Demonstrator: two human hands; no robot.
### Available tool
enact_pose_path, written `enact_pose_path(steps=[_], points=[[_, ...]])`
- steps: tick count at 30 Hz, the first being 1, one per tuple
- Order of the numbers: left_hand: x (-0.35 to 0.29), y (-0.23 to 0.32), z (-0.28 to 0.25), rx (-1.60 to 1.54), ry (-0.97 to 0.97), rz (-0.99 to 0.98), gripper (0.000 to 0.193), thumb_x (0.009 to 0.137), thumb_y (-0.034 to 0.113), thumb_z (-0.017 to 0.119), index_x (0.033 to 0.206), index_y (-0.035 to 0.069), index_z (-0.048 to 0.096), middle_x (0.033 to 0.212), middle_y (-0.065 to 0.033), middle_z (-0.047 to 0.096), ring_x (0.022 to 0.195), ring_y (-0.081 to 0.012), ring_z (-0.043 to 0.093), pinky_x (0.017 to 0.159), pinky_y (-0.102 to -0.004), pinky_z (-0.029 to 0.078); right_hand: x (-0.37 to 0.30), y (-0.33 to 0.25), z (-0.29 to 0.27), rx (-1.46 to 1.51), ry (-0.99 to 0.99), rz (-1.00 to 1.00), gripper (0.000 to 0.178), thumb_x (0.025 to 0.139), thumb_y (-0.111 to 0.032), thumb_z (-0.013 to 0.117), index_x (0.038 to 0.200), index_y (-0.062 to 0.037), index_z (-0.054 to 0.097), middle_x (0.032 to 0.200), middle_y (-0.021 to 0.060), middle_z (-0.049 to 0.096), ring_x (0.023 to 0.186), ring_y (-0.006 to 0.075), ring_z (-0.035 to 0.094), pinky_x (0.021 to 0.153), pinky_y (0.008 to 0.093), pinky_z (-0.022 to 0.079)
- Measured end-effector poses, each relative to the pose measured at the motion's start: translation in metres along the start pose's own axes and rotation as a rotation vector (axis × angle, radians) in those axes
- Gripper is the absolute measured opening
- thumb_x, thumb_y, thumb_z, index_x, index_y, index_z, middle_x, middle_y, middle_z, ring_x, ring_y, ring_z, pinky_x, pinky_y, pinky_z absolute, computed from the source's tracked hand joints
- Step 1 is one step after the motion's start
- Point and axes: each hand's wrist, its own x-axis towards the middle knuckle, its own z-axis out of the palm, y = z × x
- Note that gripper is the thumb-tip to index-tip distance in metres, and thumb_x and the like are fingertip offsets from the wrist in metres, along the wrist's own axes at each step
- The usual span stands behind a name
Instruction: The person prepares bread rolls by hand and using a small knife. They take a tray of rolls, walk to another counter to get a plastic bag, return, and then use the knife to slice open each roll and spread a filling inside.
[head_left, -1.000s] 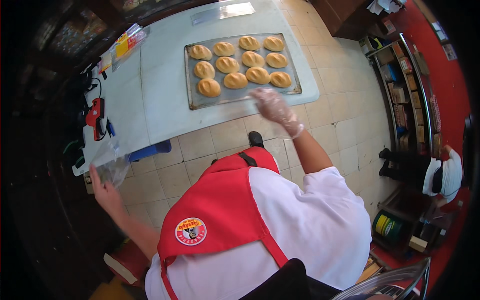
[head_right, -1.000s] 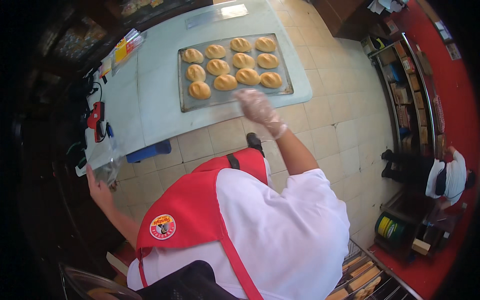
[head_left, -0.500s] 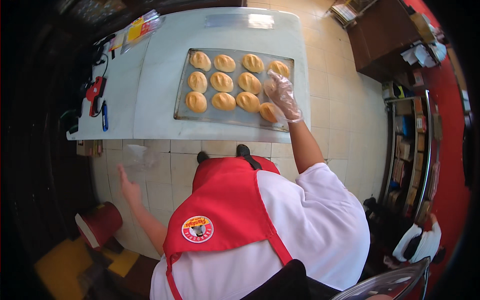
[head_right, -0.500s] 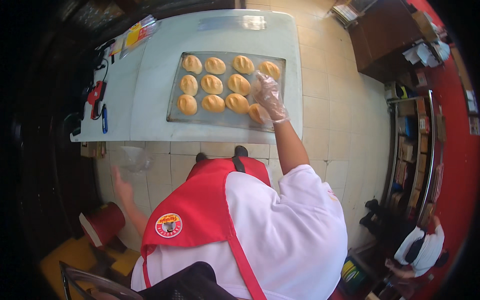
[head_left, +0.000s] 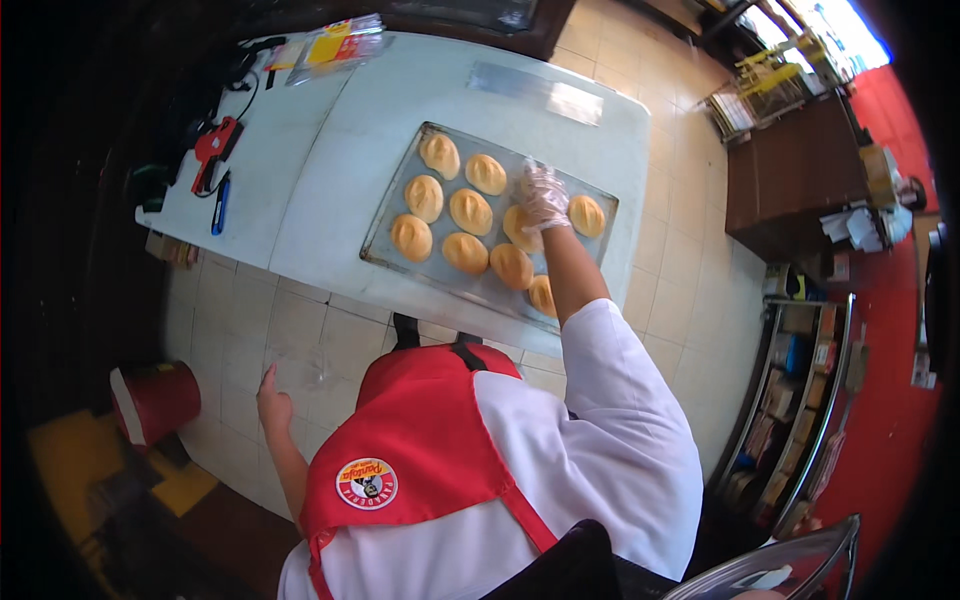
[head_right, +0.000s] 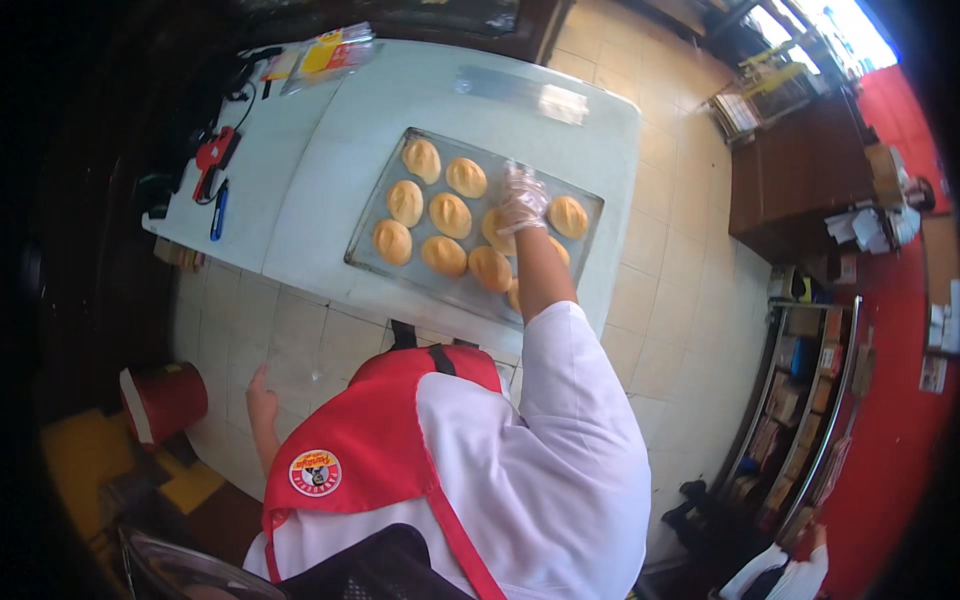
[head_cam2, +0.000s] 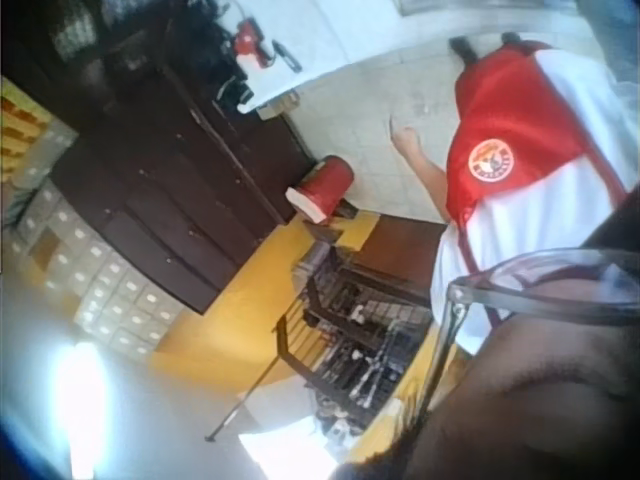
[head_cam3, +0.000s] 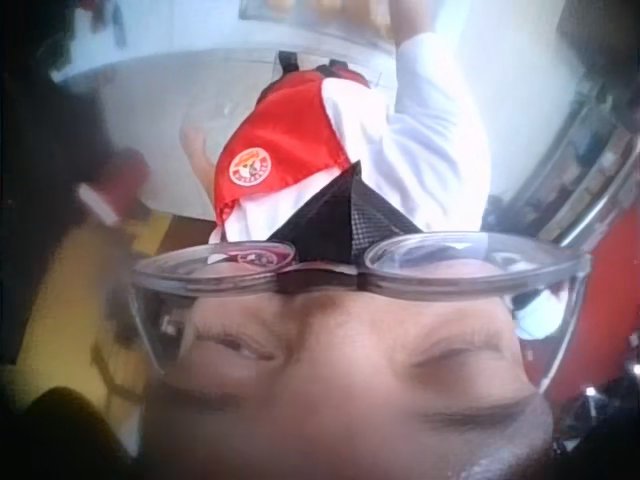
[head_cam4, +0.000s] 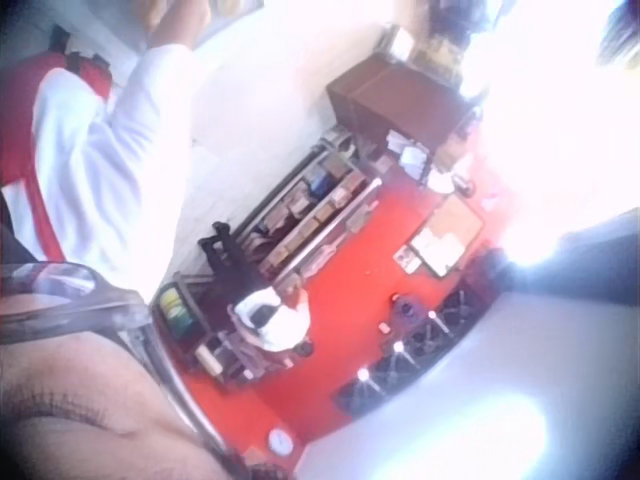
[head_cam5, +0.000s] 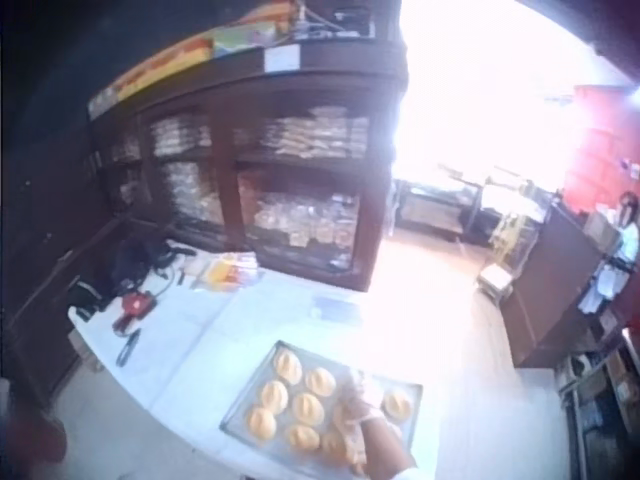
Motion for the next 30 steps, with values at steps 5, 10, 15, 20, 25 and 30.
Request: enact_pose_path(steps=[5,10,15,20,25,30], points=[[0.003,-0.001,-0.013,0.044,0.020,-0.045,0.063,0.071,-0.010,0.041,0.131,0.006,0.050,0.132,-0.0182,0.051,0.123,-0.0321,0.048,0.103,-0.0368,0.037,0.017,0.011,-0.022,0.803,-0.236,0.367,0.044,0.082,-0.022,0.063,0.124,-0.0117,0.057,0.116,0.0146,0.062,0.102,0.0281,0.062,0.082,0.0381,0.052],[0.026,-0.011,-0.018,0.077,0.025,0.003,0.061,0.071,-0.010,0.041,0.129,0.004,0.051,0.131,-0.0191,0.052,0.123,-0.0329,0.048,0.103,-0.0371,0.036,-0.003,0.031,-0.043,1.353,-0.467,0.391,0.045,0.082,-0.028,0.065,0.122,-0.0091,0.059,0.110,0.0113,0.064,0.093,0.0235,0.065,0.069,0.0320,0.056],[0.044,0.007,-0.021,0.067,0.032,0.109,0.062,0.069,-0.010,0.042,0.129,0.004,0.050,0.130,-0.0198,0.052,0.122,-0.0334,0.049,0.103,-0.0367,0.037,-0.001,0.029,-0.041,1.251,-0.592,0.404,0.048,0.081,-0.029,0.066,0.124,-0.0094,0.057,0.109,0.0102,0.064,0.091,0.0220,0.064,0.067,0.0296,0.057],[0.054,0.010,-0.024,0.046,0.011,0.090,0.063,0.069,-0.011,0.041,0.129,0.005,0.052,0.131,-0.0192,0.052,0.124,-0.0319,0.047,0.104,-0.0346,0.036,-0.002,0.025,-0.051,0.949,-0.561,0.240,0.045,0.083,-0.025,0.067,0.124,-0.0100,0.055,0.110,0.0115,0.062,0.096,0.0248,0.063,0.069,0.0313,0.057],[0.058,0.022,-0.030,0.021,0.010,0.076,0.061,0.070,-0.010,0.043,0.129,0.004,0.051,0.131,-0.0191,0.052,0.123,-0.0324,0.048,0.103,-0.0357,0.037,-0.016,0.013,-0.028,0.358,0.048,-0.112,0.039,0.078,-0.016,0.070,0.112,-0.0073,0.054,0.117,0.0137,0.055,0.105,0.0339,0.057,0.082,0.0392,0.051],[0.064,0.001,-0.024,0.036,0.144,0.074,0.063,0.070,-0.009,0.044,0.132,0.005,0.049,0.133,-0.0177,0.051,0.124,-0.0314,0.047,0.103,-0.0344,0.036,-0.043,0.010,-0.026,0.286,0.147,-0.146,0.036,0.074,-0.009,0.066,0.107,-0.0066,0.052,0.126,0.0156,0.050,0.106,0.0376,0.055,0.085,0.0436,0.048]])
